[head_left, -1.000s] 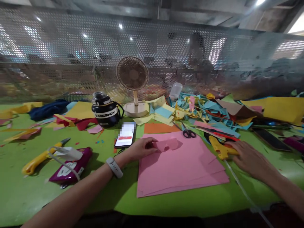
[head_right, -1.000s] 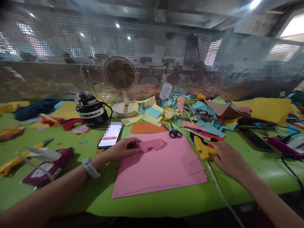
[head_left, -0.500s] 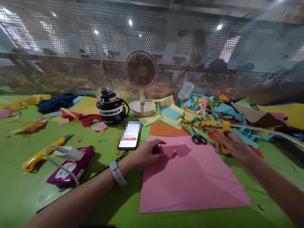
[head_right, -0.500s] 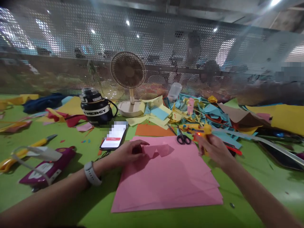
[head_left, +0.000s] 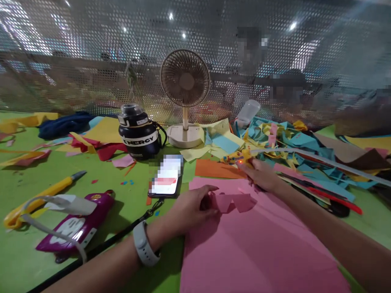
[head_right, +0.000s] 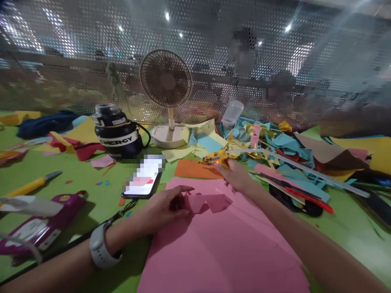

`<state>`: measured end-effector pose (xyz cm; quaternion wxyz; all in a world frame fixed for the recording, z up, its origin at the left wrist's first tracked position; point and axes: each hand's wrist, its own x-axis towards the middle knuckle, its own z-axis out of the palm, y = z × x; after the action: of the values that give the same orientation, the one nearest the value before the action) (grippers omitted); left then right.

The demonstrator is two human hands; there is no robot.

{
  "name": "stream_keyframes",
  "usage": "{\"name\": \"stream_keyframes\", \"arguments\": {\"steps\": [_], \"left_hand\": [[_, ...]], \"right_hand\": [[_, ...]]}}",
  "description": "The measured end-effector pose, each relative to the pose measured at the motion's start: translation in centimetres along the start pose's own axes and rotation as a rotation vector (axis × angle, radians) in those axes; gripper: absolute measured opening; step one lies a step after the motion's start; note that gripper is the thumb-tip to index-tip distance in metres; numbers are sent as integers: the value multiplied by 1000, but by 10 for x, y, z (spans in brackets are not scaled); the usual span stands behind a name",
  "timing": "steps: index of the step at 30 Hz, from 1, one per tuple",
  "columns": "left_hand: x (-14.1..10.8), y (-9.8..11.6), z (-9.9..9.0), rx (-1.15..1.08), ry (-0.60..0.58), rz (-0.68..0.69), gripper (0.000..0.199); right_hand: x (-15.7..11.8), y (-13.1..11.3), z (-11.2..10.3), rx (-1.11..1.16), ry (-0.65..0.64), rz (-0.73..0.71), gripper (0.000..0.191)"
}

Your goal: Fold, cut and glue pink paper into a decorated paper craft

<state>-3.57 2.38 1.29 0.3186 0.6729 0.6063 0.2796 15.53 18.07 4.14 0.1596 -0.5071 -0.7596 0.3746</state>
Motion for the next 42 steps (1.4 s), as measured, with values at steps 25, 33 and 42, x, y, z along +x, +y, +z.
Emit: {"name": "stream_keyframes", "arguments": {"steps": [25, 33, 42], "left_hand": [[4, -4, -17, -252, -202, 70, 22], [6, -1, -20, -314, -217, 6, 30], [8, -7, -19, -281, -264, 65, 25]], "right_hand": [[-89, -12, -15, 456, -110, -36, 39], [-97, 16, 5, 335, -205, -2, 39], [-99, 11, 19, 331, -174, 74, 39]]}}
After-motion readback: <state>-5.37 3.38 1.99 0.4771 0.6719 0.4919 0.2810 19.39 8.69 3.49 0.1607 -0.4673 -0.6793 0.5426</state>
